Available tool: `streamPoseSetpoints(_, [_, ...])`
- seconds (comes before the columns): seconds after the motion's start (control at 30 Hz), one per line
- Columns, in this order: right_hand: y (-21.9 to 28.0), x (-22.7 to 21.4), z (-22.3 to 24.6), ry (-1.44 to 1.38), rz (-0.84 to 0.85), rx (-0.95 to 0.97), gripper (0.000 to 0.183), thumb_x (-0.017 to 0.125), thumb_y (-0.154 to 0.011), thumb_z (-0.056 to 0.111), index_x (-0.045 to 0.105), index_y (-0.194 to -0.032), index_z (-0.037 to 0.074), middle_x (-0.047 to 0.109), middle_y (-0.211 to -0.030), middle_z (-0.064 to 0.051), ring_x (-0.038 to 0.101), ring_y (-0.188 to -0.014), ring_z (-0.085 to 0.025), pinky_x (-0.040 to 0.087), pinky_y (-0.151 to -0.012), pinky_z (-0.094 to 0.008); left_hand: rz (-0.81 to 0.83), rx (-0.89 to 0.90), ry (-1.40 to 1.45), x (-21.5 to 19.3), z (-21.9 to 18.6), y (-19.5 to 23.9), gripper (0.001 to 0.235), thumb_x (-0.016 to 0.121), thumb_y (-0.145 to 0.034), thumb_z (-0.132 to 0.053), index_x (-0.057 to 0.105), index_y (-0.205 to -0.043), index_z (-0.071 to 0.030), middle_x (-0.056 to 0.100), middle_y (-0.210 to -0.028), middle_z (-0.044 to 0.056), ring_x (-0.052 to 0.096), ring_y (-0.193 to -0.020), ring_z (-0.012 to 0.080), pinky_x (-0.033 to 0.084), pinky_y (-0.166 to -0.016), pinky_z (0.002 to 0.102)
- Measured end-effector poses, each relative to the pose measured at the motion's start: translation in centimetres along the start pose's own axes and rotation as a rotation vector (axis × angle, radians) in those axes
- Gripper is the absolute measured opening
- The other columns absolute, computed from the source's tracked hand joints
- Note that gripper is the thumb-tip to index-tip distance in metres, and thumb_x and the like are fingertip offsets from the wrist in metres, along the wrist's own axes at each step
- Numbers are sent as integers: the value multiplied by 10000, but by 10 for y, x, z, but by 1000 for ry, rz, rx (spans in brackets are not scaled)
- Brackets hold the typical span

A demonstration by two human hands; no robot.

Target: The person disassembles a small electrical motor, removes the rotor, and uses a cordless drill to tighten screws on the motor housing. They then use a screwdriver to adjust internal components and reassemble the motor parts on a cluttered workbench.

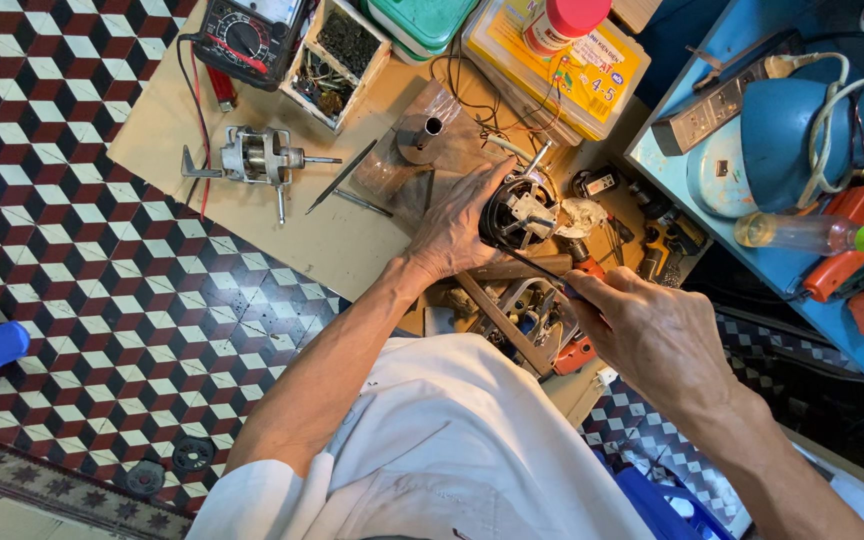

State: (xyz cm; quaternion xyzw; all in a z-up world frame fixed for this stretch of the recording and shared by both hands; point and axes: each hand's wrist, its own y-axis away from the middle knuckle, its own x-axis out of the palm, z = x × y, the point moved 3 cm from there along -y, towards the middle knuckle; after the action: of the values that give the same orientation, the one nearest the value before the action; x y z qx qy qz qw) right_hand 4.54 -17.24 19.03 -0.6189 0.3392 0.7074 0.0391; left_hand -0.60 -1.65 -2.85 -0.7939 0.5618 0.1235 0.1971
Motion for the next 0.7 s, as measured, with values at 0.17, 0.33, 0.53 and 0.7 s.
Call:
streamPoseSetpoints(0.17, [-11,-6,6,18,4,-78,396,627,-920,324,728,-1269,165,685,-726,-93,664,-496,-228,543,-430,-391,4,23,-23,1,2,0,1232,945,-630,-430,228,-1602,-188,428,-1592,137,392,-1476,362,345,-1240,458])
streamPoseSetpoints(0.33, [-25,-5,6,-43,282,136,345,550,-1011,375,723,-921,90,670,-570,-109,686,-514,-272,562,-570,-449,-29,96,-99,4,8,-3,1130,856,-704,-202,217,-1635,-171,486,-1488,168,441,-1435,372,367,-1235,459])
streamPoseSetpoints(0.53, [-39,-5,8,36,439,229,375,505,-1024,389,742,-892,130,675,-555,-80,685,-484,-233,575,-555,-415,-49,104,-83,8,10,-5,1067,733,-634,51,298,-1578,-189,550,-1329,149,519,-1290,351,451,-1152,427])
streamPoseSetpoints(0.7, [-33,7,11,309,488,88,395,441,-1083,415,687,-1092,105,661,-618,-30,636,-482,-144,530,-433,-325,-115,162,-53,2,2,-4,1026,848,-736,4,286,-1575,-176,520,-1310,146,505,-1261,357,436,-1122,446])
